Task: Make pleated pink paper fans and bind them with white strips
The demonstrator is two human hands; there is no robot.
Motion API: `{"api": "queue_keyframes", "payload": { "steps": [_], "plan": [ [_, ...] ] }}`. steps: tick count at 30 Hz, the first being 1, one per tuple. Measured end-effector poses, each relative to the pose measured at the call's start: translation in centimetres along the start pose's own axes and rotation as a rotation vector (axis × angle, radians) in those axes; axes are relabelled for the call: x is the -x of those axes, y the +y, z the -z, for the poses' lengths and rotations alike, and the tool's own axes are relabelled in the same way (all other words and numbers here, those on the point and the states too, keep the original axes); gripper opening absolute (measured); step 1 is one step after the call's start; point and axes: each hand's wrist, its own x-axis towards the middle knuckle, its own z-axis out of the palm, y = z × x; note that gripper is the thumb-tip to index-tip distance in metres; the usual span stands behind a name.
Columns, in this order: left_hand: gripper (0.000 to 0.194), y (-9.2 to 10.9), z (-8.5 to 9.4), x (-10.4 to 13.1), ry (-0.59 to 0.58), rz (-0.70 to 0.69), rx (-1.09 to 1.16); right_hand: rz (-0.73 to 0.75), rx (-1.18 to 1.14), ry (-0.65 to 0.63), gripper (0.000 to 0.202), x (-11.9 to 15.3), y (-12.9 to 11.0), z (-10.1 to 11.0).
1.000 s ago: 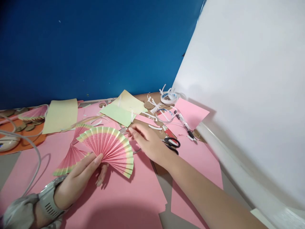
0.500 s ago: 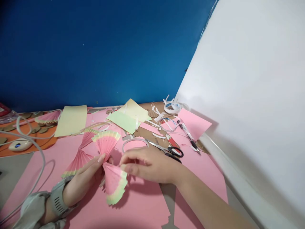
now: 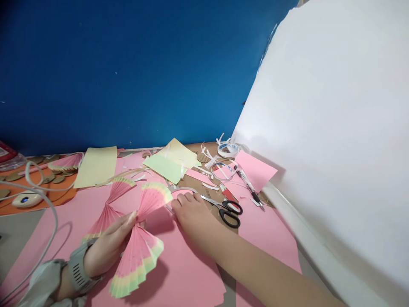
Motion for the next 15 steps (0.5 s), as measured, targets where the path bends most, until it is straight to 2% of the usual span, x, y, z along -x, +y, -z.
{"api": "queue_keyframes", "payload": {
  "steps": [2,5,8,11,15],
  "plan": [
    [0.041,-0.2,0.0,0.0,-0.019,0.018,0.020,0.005,0.018,-0.001,0.011,0.2,0.6,0.1],
    [0.039,-0.5,-0.1,-0.2,-0.097,0.046,0.148,-0.024,0.003,0.034,0.003,0.4,1.2,0.6],
    [0.031,-0.7,-0.2,-0.3,-0.149,0.039,0.268,-0.042,-0.042,0.075,0.006,0.3,0.8,0.4],
    [0.036,-0.6,-0.3,-0.4,-0.199,0.000,0.261,-0.047,-0.107,0.099,0.006,-0.1,0.1,-0.1],
    [0.035,-0.5,-0.4,-0.5,-0.217,0.024,0.295,-0.201,-0.316,0.059,0.020,-0.1,-0.1,0.2]
  ]
}}
